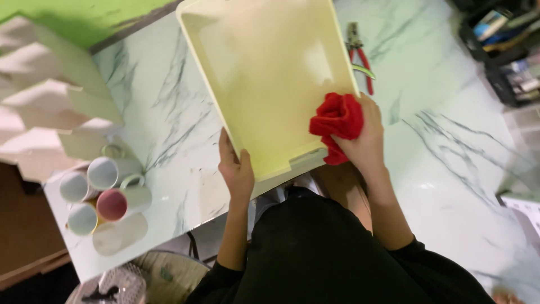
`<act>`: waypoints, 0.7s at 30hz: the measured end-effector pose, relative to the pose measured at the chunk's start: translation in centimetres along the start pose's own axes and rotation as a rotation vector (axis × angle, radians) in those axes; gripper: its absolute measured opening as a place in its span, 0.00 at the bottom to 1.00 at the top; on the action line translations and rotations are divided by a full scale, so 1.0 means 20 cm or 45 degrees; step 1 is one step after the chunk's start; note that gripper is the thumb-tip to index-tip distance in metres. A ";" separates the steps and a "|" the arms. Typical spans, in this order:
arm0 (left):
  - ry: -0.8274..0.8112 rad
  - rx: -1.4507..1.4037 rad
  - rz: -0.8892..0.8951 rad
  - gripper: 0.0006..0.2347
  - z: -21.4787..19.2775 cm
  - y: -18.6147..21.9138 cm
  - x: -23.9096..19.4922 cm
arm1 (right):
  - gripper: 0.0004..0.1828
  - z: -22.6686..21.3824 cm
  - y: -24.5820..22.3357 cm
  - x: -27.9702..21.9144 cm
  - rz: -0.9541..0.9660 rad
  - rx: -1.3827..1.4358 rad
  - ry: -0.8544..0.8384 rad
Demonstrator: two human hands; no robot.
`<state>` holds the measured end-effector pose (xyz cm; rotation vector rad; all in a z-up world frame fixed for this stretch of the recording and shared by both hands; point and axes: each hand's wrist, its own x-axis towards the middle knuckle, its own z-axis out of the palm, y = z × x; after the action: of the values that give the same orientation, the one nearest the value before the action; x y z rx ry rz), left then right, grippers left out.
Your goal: The person wipes several mugs with a red cloth and places them into a tray or folds a cardboard box.
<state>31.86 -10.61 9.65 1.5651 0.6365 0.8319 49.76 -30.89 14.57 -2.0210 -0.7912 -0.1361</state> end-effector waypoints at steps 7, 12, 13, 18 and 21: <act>-0.488 -0.095 -0.015 0.29 0.49 0.04 -0.04 | 0.38 -0.46 0.21 -0.27 0.291 -0.230 0.343; -0.872 -0.240 -0.031 0.30 0.81 -0.04 -0.16 | 0.39 -0.67 0.38 -0.55 0.568 -0.436 0.544; -0.908 -0.244 -0.036 0.30 0.86 -0.08 -0.19 | 0.39 -0.69 0.40 -0.60 0.594 -0.449 0.566; -1.086 -0.329 -0.103 0.30 1.07 -0.25 -0.32 | 0.39 -0.77 0.54 -0.81 0.726 -0.677 0.634; -1.094 -0.315 -0.070 0.31 1.15 -0.35 -0.36 | 0.40 -0.77 0.64 -0.90 0.863 -0.667 0.611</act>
<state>46.41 -28.89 0.49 1.4872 -0.0504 0.1314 46.24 -56.43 6.81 -2.4869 0.2787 -0.4481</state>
